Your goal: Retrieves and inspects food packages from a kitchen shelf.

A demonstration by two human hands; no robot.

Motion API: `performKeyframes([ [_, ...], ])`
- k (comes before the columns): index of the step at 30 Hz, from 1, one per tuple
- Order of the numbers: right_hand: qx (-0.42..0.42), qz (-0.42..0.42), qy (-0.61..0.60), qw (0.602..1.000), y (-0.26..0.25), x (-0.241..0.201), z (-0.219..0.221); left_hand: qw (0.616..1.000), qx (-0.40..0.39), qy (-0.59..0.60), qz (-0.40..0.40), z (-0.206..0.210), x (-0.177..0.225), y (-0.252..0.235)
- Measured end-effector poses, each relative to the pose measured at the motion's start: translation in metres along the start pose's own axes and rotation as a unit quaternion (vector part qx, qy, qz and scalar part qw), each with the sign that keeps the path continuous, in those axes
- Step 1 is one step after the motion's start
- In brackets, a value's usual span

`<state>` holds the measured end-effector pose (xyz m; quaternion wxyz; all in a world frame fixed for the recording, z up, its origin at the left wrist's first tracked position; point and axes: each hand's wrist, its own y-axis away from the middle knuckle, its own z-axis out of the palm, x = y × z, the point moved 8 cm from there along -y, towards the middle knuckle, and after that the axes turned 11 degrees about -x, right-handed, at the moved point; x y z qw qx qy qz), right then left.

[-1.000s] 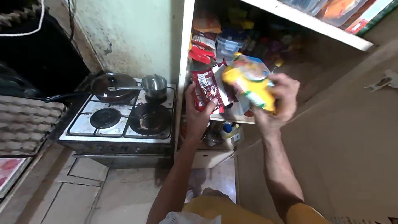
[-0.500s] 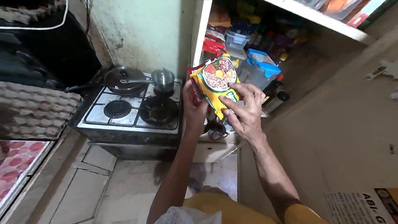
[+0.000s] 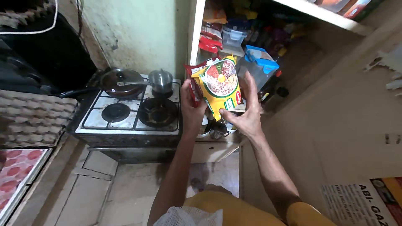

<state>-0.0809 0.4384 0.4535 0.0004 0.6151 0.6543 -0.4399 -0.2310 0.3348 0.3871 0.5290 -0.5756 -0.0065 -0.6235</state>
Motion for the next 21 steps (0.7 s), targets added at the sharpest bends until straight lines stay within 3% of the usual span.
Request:
performKeyframes([
  [5, -0.004, 0.130, -0.222, 0.966, 0.007, 0.032, 0.008, 0.998, -0.039, -0.043, 0.022, 0.002, 0.005, -0.001],
  [10, 0.061, 0.121, -0.440, 0.887, 0.019, 0.053, 0.015, 0.999, -0.034, -0.010, -0.001, -0.003, -0.002, 0.001],
  [14, 0.054, 0.095, -0.568, 0.816, 0.028, 0.068, 0.016, 0.990, -0.015, 0.127, -0.063, -0.011, -0.013, 0.004],
  [16, 0.036, 0.085, -0.613, 0.785, 0.029, 0.068, 0.021, 0.966, 0.012, 0.234, -0.111, -0.009, -0.017, 0.011],
  [19, 0.019, 0.062, -0.628, 0.776, 0.026, 0.059, 0.031, 0.897, 0.077, 0.400, -0.171, -0.003, -0.030, 0.024],
  [21, 0.017, 0.060, -0.627, 0.776, 0.025, 0.053, 0.037, 0.855, 0.044, 0.491, -0.163, 0.004, -0.036, 0.031],
])
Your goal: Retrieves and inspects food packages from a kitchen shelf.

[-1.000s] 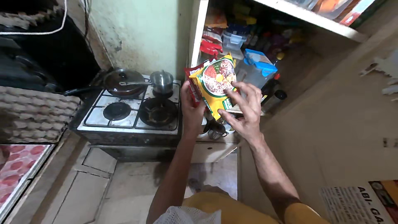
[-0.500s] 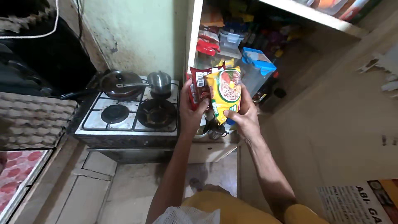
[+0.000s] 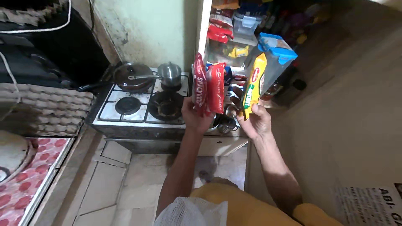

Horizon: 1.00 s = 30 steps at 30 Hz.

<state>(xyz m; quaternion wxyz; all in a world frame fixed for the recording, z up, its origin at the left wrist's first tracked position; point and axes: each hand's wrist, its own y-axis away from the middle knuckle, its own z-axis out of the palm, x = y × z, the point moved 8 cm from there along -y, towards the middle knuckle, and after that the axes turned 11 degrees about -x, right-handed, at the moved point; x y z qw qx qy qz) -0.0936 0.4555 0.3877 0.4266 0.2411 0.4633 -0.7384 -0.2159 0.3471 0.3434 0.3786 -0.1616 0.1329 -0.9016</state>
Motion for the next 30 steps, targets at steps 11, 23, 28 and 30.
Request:
performKeyframes([
  [11, -0.023, 0.054, 0.076, 0.995, -0.008, 0.024, 0.018, 0.999, -0.018, -0.024, -0.037, -0.008, -0.012, 0.020],
  [23, 0.013, 0.100, 0.071, 0.992, -0.006, 0.027, -0.005, 0.934, 0.084, -0.347, -0.009, -0.007, -0.002, 0.013],
  [28, 0.048, 0.125, -0.018, 0.991, 0.000, 0.033, -0.021, 0.892, 0.047, -0.449, -0.011, -0.007, 0.000, 0.015],
  [30, 0.062, 0.113, -0.039, 0.991, 0.002, 0.034, -0.029, 0.885, 0.047, -0.462, -0.033, -0.006, -0.002, 0.017],
])
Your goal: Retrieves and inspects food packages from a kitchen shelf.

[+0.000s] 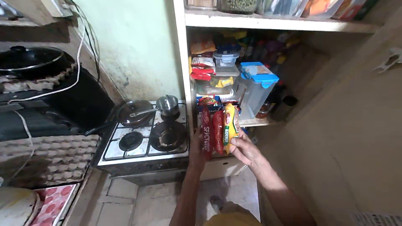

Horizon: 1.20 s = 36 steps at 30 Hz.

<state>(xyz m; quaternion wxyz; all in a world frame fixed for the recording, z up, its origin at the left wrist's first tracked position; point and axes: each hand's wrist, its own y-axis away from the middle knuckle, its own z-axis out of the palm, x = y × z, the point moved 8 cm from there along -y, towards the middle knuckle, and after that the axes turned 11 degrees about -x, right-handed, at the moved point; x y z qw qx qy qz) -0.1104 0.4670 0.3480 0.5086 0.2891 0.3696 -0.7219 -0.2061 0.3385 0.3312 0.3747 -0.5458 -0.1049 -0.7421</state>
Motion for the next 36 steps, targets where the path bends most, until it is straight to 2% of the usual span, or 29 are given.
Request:
performKeyframes([
  [4, 0.044, -0.040, 0.027, 0.998, -0.001, -0.009, -0.009, 1.000, -0.011, 0.029, 0.004, 0.007, -0.001, -0.004],
  [9, 0.037, -0.032, 0.038, 0.998, -0.001, -0.006, -0.010, 0.988, 0.069, 0.136, -0.035, 0.002, -0.017, 0.003],
  [13, 0.077, -0.024, 0.077, 0.994, -0.001, -0.004, -0.011, 0.981, 0.115, 0.152, -0.040, 0.000, -0.026, 0.006],
  [16, 0.105, -0.008, 0.071, 0.992, 0.001, 0.002, -0.019, 0.993, 0.092, 0.075, 0.002, -0.010, -0.036, 0.011],
  [17, 0.106, -0.010, 0.055, 0.993, 0.000, 0.003, -0.021, 0.992, 0.087, 0.087, 0.002, -0.011, -0.037, 0.011],
  [20, 0.122, -0.025, 0.043, 0.991, 0.000, 0.001, -0.025, 0.967, 0.068, 0.240, -0.042, -0.009, -0.036, 0.007],
  [21, 0.132, -0.031, 0.051, 0.989, 0.001, -0.001, -0.027, 0.963, 0.055, 0.259, -0.049, -0.009, -0.034, 0.006],
  [26, 0.146, -0.078, 0.185, 0.969, 0.003, -0.017, -0.022, 0.979, 0.026, 0.198, -0.053, -0.014, -0.037, 0.010],
  [30, 0.158, -0.035, 0.282, 0.946, 0.003, -0.013, -0.020, 0.986, 0.000, 0.155, -0.064, -0.005, -0.048, 0.017],
  [36, 0.160, -0.039, 0.350, 0.922, -0.002, -0.035, -0.022, 0.981, 0.053, 0.187, -0.012, -0.014, -0.051, 0.014],
])
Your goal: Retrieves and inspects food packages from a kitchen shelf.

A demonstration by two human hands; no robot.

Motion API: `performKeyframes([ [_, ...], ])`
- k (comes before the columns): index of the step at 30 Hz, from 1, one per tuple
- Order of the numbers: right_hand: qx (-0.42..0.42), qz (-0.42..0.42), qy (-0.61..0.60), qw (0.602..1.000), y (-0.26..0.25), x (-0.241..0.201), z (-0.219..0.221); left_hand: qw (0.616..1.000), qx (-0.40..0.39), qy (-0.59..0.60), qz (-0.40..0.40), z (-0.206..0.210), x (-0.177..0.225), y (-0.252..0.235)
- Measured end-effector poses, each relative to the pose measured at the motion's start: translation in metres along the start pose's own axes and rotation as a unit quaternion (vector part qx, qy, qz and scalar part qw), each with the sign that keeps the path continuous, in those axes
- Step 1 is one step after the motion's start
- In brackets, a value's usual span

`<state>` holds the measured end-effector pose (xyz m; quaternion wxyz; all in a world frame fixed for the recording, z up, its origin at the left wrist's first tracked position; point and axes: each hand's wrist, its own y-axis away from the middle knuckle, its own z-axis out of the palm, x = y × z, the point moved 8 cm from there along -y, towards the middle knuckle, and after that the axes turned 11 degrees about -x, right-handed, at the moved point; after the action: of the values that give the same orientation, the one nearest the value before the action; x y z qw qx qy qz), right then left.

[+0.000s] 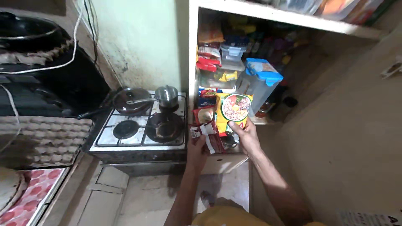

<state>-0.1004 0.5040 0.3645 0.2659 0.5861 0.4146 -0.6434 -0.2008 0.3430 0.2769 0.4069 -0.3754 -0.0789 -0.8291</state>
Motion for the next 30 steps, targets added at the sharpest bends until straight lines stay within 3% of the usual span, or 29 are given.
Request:
performKeyframes([
  [4, 0.003, -0.003, -0.001, 1.000, -0.032, -0.038, -0.014, 1.000, 0.010, 0.008, 0.027, -0.004, 0.008, 0.005],
  [9, 0.018, -0.051, 0.038, 0.998, -0.124, -0.097, -0.025, 0.999, 0.028, -0.007, 0.035, -0.008, 0.013, 0.018],
  [13, 0.019, -0.029, 0.031, 0.999, -0.194, -0.127, -0.018, 0.998, 0.023, 0.011, 0.060, -0.007, 0.021, 0.025],
  [17, 0.041, 0.029, -0.021, 0.999, -0.236, -0.143, 0.003, 0.995, -0.006, 0.055, 0.082, -0.005, 0.034, 0.032],
  [23, -0.040, 0.000, -0.134, 0.990, -0.270, -0.152, 0.035, 0.992, 0.004, 0.038, 0.118, -0.016, 0.050, 0.042],
  [26, -0.086, 0.013, -0.055, 0.995, -0.279, -0.149, 0.042, 0.990, -0.003, 0.034, 0.139, -0.019, 0.054, 0.044],
  [28, -0.091, 0.013, 0.089, 0.992, -0.286, -0.151, 0.043, 0.988, -0.009, 0.042, 0.146, -0.019, 0.056, 0.042],
  [30, -0.072, -0.002, 0.266, 0.961, -0.284, -0.161, 0.042, 0.988, -0.014, 0.049, 0.143, -0.017, 0.056, 0.039],
])
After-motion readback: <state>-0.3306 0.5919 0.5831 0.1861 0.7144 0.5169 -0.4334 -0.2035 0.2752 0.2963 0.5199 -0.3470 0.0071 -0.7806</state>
